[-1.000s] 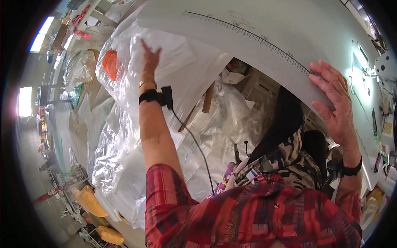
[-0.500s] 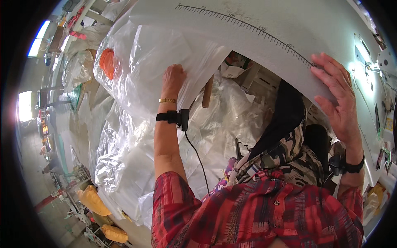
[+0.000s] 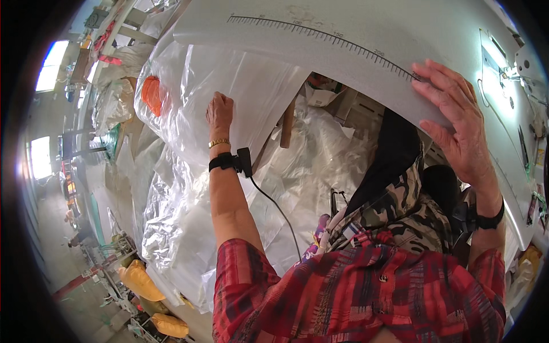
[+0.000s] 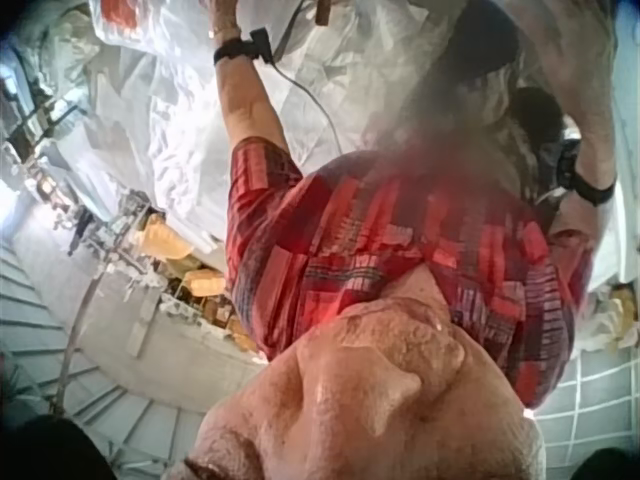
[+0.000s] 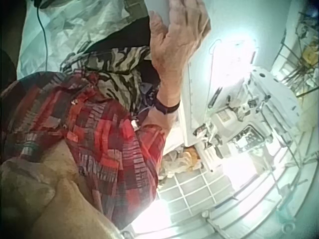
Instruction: The person folds the edge of a white plastic sheet and feeds it through a sewing machine. They then pull the sheet away, thread the needle by hand, and resume sewing another section before moving the plastic to the side.
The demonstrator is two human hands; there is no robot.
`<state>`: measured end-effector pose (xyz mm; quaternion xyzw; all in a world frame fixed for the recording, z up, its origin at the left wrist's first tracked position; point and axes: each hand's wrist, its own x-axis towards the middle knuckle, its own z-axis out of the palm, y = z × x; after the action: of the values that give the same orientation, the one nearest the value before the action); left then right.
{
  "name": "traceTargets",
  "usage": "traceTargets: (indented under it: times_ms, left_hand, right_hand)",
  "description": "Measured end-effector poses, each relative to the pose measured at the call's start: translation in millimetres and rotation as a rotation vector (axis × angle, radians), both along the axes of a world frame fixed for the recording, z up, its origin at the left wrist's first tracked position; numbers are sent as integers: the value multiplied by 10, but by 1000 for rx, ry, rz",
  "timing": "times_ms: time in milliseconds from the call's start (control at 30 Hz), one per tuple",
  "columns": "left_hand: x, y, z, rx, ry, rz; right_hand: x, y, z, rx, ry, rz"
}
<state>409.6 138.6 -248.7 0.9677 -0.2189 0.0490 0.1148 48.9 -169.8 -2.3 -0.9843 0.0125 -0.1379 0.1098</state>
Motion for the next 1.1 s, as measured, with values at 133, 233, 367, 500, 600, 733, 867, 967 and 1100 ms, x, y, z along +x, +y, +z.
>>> traceTargets:
  times_ms: [133, 233, 367, 500, 600, 733, 867, 967, 1100]
  left_hand:
    - [-35, 82, -14, -282, 182, 51]
    - [-243, 6, -12, -335, 204, 56]
    - [-430, 12, -19, -205, -230, -212]
    - [-261, -29, 260, -64, -165, 77]
    - [-102, 221, 388, -503, -339, 159]
    - [-422, 200, 45, -136, -280, -215]
    - [-876, 280, 192, -15, -113, -292]
    - [-1095, 322, 297, -14, -111, -354]
    - [-1615, 285, 520, -89, -80, -351]
  right_hand:
    - [3, 19, 2, 14, -3, -3]
    - [-12, -13, -28, 24, -4, -5]
    - [-24, 2, -16, 36, -18, 3]
    - [-27, 2, -48, 54, -42, 5]
    - [-40, -15, -61, 48, -68, 22]
    - [-42, 12, -57, 33, -97, 24]
    - [-76, -13, -77, 38, -128, 26]
    - [-84, -37, -111, 32, -148, 38]
    - [-92, 41, -165, 6, -179, 107]
